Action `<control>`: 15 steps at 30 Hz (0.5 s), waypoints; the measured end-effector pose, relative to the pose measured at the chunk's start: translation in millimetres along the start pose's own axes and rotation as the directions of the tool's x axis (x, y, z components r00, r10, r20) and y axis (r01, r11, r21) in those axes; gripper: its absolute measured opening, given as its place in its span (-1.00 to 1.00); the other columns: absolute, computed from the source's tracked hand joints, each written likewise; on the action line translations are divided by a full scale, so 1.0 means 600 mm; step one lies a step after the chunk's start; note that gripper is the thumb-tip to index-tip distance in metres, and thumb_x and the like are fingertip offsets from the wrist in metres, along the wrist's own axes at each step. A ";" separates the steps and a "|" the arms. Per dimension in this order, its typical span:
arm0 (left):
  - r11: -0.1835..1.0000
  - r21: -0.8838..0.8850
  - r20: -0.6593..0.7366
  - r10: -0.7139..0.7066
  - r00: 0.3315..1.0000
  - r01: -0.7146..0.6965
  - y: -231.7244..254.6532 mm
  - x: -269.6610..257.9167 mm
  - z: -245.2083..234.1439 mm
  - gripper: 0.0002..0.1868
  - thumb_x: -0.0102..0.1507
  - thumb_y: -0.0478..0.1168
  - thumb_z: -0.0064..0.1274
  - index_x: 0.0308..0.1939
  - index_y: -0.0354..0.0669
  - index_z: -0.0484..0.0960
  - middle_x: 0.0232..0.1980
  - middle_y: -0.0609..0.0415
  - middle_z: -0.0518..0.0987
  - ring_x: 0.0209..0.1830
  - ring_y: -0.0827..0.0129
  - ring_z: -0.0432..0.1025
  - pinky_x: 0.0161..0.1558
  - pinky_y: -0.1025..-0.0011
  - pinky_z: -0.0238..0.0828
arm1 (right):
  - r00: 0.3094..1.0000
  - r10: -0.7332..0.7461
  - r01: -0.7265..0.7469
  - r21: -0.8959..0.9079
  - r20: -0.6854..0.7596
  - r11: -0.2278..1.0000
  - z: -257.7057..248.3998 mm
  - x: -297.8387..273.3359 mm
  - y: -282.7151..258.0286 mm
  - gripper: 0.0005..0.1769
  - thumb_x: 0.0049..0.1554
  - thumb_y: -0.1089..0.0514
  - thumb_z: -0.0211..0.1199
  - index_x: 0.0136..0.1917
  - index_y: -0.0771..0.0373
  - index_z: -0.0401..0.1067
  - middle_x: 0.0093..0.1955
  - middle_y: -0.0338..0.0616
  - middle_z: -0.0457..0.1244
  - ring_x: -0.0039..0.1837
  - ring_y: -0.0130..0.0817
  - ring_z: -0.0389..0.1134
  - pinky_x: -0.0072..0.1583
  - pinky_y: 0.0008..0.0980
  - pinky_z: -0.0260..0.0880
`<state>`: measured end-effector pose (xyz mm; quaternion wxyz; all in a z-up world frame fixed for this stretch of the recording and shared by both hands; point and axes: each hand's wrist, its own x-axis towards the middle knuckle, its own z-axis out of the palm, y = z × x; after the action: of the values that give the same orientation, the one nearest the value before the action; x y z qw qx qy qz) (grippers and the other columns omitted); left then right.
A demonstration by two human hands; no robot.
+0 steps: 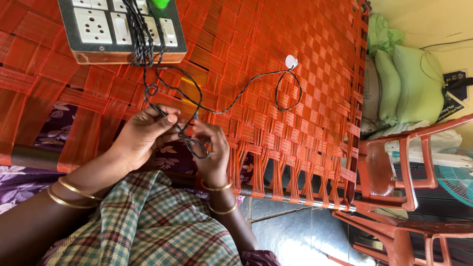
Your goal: The person wraps a black electrical wire around a power strip and secures the connections with tape.
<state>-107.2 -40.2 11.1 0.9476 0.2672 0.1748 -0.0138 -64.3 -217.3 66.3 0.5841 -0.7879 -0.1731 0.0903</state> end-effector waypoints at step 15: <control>0.254 0.965 0.053 0.048 0.997 -0.063 0.160 -0.087 0.049 -0.63 0.40 0.09 0.05 -0.23 -0.08 0.76 -0.23 0.14 0.71 -0.40 0.48 0.62 -0.25 0.41 0.56 | 0.996 -0.090 0.086 0.306 0.000 0.948 -0.028 -0.025 0.040 -0.82 0.39 0.16 0.04 0.10 0.24 0.43 -0.15 -0.29 0.26 -0.09 -0.52 0.31 -0.13 -0.48 0.45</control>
<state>-135.3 23.6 100.8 0.5888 0.7955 0.1146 -0.0859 -68.1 -244.0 47.4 0.7010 -0.6790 -0.1961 0.0953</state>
